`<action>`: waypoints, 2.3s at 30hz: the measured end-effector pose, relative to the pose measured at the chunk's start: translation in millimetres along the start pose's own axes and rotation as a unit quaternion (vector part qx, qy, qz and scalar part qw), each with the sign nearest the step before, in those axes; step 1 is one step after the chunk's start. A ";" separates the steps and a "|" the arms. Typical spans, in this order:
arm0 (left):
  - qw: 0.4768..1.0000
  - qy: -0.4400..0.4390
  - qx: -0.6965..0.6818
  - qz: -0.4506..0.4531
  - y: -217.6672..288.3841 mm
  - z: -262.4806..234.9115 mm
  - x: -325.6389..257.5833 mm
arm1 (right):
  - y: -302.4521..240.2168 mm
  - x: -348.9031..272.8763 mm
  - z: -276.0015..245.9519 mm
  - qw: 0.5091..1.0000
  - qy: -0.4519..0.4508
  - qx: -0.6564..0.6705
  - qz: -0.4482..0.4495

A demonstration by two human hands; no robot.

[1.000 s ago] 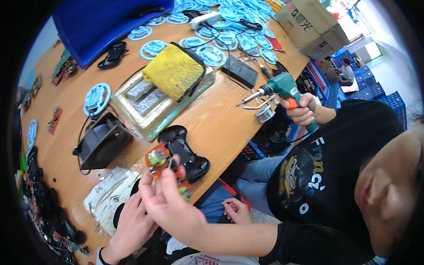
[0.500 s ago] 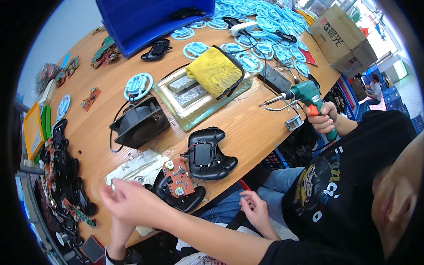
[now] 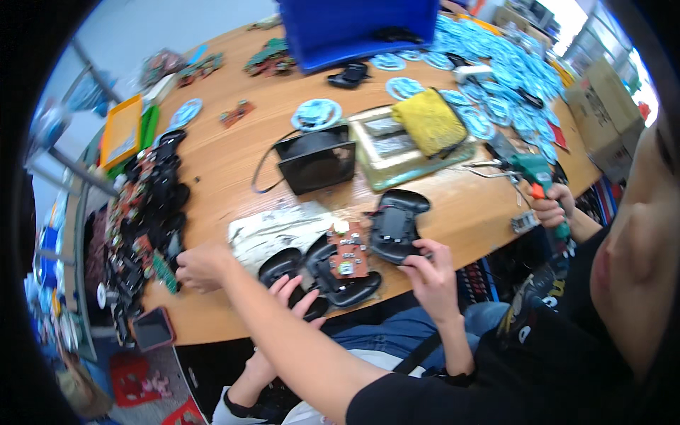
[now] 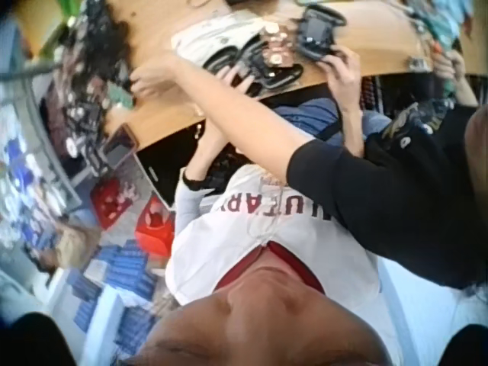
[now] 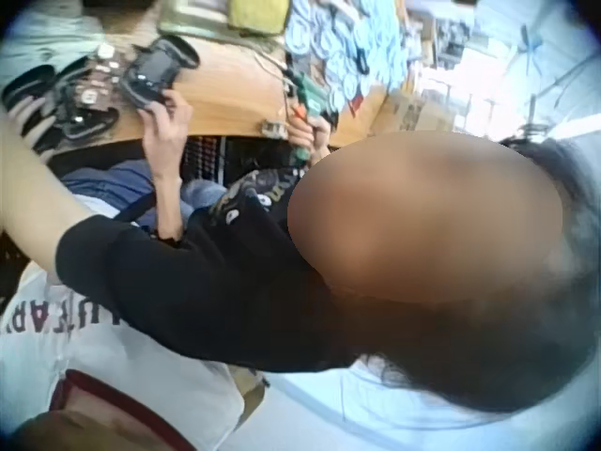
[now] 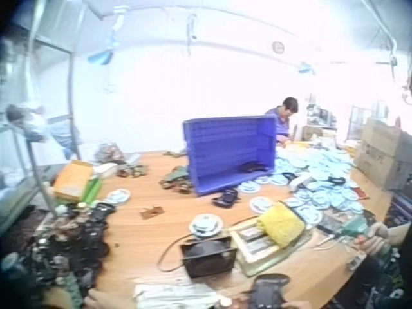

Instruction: Soldering components onto electronic circuit boards of game controllers.

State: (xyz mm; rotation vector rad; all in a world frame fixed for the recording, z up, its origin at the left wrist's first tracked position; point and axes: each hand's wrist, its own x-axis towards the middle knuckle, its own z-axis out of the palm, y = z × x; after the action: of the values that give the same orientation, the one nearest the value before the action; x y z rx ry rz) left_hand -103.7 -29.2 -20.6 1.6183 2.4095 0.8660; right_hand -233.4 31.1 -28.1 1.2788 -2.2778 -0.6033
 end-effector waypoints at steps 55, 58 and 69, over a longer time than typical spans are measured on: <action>0.969 0.036 -0.125 0.210 26.3 -55.6 161.0 | -62.2 -380.8 -119.1 0.711 -0.621 -0.126 0.305; 0.985 -0.006 -0.066 0.158 -3.7 -21.7 129.2 | -71.4 -386.3 -113.4 0.755 -0.427 0.003 0.497; 0.979 0.029 -0.034 0.199 45.7 49.6 199.1 | -51.5 -293.5 -179.9 0.889 -0.196 0.032 0.413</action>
State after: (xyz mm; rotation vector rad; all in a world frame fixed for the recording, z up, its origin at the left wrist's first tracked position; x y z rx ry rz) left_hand -131.5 177.6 4.4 2.1131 2.0919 1.0515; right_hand 41.9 234.6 35.1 0.1047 -2.8654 -0.4842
